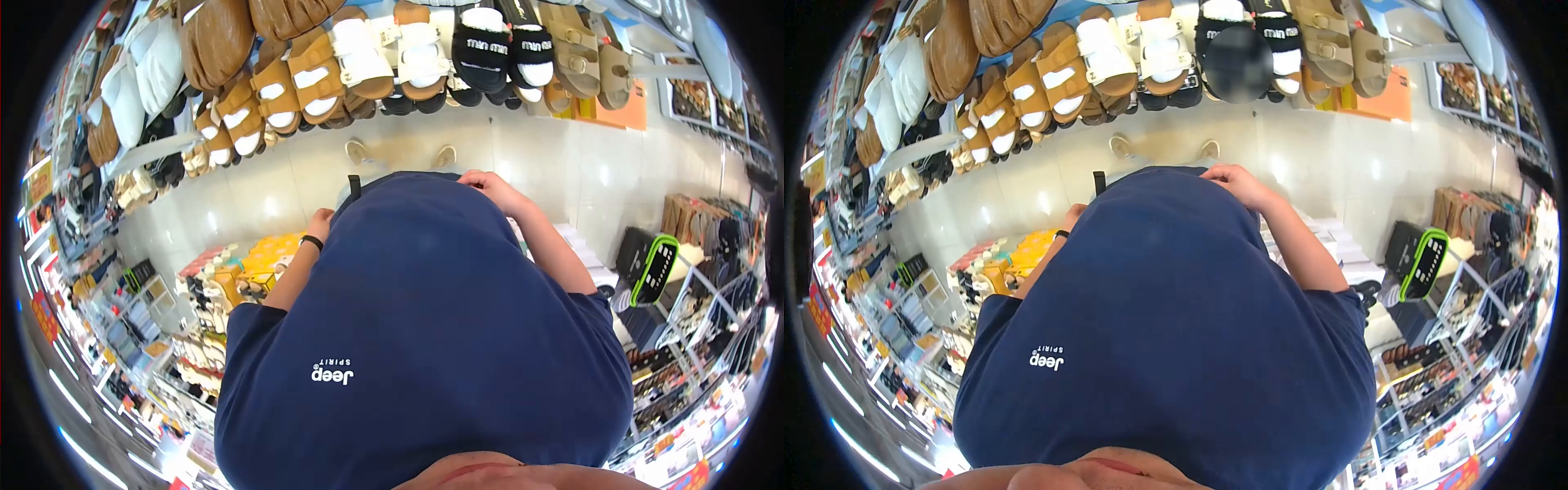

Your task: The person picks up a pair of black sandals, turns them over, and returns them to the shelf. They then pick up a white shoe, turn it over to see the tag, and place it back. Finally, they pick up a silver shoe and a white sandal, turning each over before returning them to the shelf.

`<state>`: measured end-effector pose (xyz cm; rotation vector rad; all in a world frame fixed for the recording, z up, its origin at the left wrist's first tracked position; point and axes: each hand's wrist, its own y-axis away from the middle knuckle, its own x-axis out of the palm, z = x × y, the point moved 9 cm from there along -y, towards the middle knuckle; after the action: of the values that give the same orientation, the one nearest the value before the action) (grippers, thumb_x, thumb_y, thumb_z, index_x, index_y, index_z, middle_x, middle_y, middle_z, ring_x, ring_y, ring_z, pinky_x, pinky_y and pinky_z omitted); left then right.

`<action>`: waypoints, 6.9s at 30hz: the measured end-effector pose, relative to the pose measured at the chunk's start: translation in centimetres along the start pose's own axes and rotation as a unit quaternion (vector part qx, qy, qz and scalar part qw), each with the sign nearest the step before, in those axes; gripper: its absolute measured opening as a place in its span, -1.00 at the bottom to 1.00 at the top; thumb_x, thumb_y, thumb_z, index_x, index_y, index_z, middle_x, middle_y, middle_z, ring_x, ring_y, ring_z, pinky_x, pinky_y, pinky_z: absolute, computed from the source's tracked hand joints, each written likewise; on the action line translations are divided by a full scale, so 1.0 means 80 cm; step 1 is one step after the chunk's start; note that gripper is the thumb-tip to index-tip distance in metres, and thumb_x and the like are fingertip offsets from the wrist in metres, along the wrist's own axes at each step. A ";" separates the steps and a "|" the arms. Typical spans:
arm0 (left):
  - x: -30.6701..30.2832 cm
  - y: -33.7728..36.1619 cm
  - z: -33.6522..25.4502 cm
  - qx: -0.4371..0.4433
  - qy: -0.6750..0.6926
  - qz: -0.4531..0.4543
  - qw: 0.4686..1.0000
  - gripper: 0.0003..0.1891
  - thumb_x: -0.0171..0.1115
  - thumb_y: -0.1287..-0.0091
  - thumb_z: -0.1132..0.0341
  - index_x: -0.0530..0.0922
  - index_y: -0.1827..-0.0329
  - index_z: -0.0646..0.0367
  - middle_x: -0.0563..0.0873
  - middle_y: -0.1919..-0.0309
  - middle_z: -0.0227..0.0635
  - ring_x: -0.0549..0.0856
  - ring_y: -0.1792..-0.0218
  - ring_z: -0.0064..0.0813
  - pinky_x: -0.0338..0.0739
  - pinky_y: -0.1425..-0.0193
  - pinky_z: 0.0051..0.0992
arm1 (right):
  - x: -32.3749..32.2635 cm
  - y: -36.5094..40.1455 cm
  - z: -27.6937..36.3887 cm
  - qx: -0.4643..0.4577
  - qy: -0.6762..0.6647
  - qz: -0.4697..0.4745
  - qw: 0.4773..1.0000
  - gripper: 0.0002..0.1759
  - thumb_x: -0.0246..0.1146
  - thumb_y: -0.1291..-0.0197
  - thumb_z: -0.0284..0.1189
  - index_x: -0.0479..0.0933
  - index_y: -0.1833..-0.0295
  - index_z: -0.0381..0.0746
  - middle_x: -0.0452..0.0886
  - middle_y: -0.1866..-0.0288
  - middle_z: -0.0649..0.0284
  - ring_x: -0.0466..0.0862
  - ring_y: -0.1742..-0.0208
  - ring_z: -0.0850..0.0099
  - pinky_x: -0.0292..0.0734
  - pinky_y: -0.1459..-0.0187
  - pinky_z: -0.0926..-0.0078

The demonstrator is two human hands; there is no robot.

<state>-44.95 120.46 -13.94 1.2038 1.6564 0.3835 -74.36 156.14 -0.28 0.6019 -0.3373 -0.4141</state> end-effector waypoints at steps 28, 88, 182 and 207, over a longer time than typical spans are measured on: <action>-0.109 0.079 -0.129 0.113 0.267 0.219 0.932 -0.85 0.19 -0.41 0.37 0.57 0.06 0.24 0.64 0.27 -0.50 0.59 0.26 -0.69 0.54 0.15 -0.61 | 0.138 -0.053 0.053 -0.043 -0.066 -0.024 0.997 -0.74 0.18 -0.34 -0.48 0.57 -0.10 -0.30 0.56 -0.10 0.27 0.57 -0.10 0.51 0.45 -0.19 0.51; -0.058 0.071 -0.192 0.075 0.233 0.442 0.863 -0.74 0.21 -0.38 0.39 0.56 -0.11 0.18 0.69 0.08 -0.44 0.64 0.11 -0.65 0.57 0.01 -0.57 | 0.139 -0.041 0.082 -0.075 0.101 0.085 0.988 -0.75 0.29 -0.22 -0.39 0.61 0.04 -0.28 0.47 -0.08 0.22 0.48 -0.09 0.40 0.38 -0.16 0.46; -0.287 0.380 -0.631 0.618 0.484 0.097 0.611 -0.06 0.51 -0.04 0.30 0.10 -0.46 -0.05 0.43 -0.26 -0.14 0.53 -0.22 -0.21 0.53 -0.23 -0.23 | 0.045 0.162 0.391 -0.366 -0.087 0.116 0.919 -0.53 0.31 -0.25 -0.10 0.64 0.10 -0.37 0.69 0.24 0.32 0.60 0.20 0.60 0.53 0.13 0.54; -0.184 0.344 -0.580 0.490 0.457 0.051 0.741 -0.58 0.43 -0.18 0.37 0.38 -0.01 0.13 0.50 0.03 -0.41 0.58 0.11 -0.64 0.59 0.15 -0.59 | -0.014 0.217 0.406 -0.628 0.036 -0.155 0.762 0.07 0.29 0.11 0.40 0.39 -0.12 -0.42 0.56 -0.01 -0.11 0.60 -0.02 0.18 0.52 -0.04 0.26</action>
<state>-70.10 133.71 34.20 2.0829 2.8443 0.1256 -84.19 154.29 35.16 -0.6747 0.1684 -0.8151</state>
